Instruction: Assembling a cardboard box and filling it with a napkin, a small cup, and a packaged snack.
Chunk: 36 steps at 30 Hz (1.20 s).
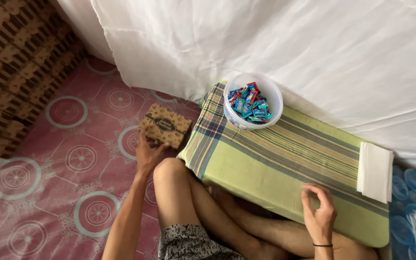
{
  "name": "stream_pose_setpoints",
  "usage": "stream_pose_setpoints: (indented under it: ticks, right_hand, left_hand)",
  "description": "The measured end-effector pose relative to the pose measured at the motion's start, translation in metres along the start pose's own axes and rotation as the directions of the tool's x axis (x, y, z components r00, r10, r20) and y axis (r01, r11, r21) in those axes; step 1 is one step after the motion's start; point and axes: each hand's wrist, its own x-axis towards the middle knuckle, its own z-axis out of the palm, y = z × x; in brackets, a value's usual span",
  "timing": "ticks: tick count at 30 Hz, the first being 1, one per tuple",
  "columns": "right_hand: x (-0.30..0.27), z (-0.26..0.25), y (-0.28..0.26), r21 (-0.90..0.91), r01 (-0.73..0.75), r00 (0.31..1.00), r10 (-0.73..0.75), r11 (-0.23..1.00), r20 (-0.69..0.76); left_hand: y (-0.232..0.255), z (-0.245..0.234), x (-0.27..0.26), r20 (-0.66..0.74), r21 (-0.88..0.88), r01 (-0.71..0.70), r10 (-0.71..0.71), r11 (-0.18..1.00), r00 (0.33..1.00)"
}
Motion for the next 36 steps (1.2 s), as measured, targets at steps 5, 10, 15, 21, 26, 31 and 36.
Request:
stream_pose_setpoints:
  ticks: [5, 10, 15, 21, 26, 31, 36]
  right_hand:
    - [0.002, -0.001, -0.011, -0.007, 0.002, 1.000, -0.002, 1.000, -0.002]
    - [0.002, -0.001, -0.013, -0.023, 0.011, 1.000, -0.011, 1.000, -0.001]
    - [0.001, 0.003, -0.007, -0.105, 0.023, 0.999, -0.026, 0.994, -0.028]
    - [0.001, 0.002, -0.013, -0.119, 0.037, 0.999, -0.042, 0.992, -0.033]
    - [0.000, 0.005, -0.010, -0.130, 0.033, 0.999, -0.038, 0.991, -0.035]
    - [-0.002, 0.006, -0.005, -0.118, 0.012, 1.000, -0.015, 0.993, -0.024]
    - [-0.002, 0.007, -0.006, -0.122, 0.043, 0.998, -0.047, 0.992, -0.029]
  left_hand:
    - [0.002, 0.022, 0.045, 0.003, 0.173, -0.035, 0.035, 0.984, 0.999]
    - [-0.012, 0.045, 0.091, -0.005, 0.186, -0.060, 0.061, 0.981, 0.998]
    - [-0.017, 0.053, 0.103, 0.286, 0.505, -0.087, -0.071, 0.859, 0.956]
    - [0.019, 0.047, 0.087, 0.178, 0.270, -0.068, 0.019, 0.960, 0.984]
    - [0.011, 0.058, 0.096, 0.339, 0.269, 0.051, -0.144, 0.962, 0.930]
    - [0.015, 0.060, 0.101, 0.393, 0.278, 0.128, -0.234, 0.952, 0.889]
    - [0.011, 0.055, 0.105, 0.422, 0.340, 0.087, -0.234, 0.936, 0.876]
